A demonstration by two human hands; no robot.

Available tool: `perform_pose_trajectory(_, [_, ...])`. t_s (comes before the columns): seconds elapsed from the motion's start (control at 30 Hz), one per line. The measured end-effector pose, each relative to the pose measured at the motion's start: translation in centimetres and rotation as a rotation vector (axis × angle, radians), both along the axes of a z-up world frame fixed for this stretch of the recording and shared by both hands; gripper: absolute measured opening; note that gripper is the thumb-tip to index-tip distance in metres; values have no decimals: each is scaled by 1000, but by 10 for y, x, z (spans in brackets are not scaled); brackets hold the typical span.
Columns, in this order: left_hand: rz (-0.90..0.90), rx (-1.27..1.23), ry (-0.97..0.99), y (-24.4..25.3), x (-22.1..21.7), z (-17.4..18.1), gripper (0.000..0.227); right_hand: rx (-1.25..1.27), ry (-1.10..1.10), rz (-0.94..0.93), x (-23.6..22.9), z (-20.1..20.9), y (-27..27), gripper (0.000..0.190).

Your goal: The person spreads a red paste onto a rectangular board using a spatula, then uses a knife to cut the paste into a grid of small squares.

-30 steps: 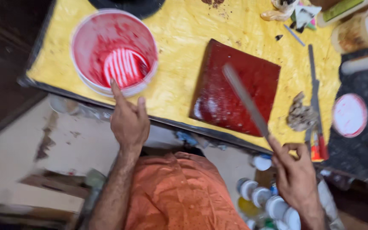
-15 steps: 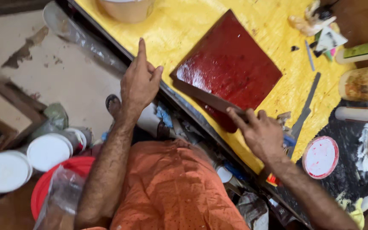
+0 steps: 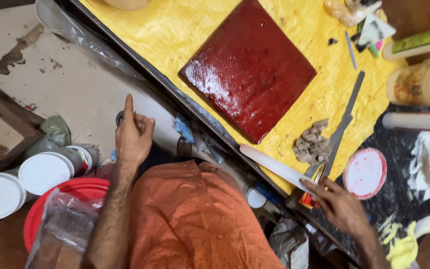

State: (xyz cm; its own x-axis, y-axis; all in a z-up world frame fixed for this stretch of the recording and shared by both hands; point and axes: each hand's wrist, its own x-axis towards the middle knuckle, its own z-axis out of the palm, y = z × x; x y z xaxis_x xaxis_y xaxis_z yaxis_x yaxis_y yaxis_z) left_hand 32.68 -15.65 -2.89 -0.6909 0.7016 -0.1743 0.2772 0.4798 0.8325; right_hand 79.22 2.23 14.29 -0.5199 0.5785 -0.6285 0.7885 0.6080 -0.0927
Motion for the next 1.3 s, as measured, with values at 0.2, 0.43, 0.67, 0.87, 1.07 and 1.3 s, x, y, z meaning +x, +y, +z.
perform_pose_trajectory(0.2, [-5, -96, -49, -5, 6, 7, 81, 160, 570, -95, -66, -37, -7, 49])
perform_pose_trajectory(0.43, [70, 39, -23, -20, 10, 15, 81, 281, 422, -3, -161, -109, -22, 51])
perform_pose_trajectory(0.67, [-22, 9, 23, -24, 12, 6, 79, 368, 635, -49, -129, -114, -89, 49])
perform_pose_trajectory(0.87, [-317, 17, -1, 24, -4, 16, 78, 489, 618, -502, -82, -133, -150, 51])
perform_pose_trajectory(1.07, [-578, 96, -1, 60, -49, 14, 77, 654, 564, -768, -83, -165, -227, 50])
perform_pose_trajectory(1.3, [-841, 97, 69, 78, -129, 5, 78, 740, 526, -964, -206, -194, -245, 50])
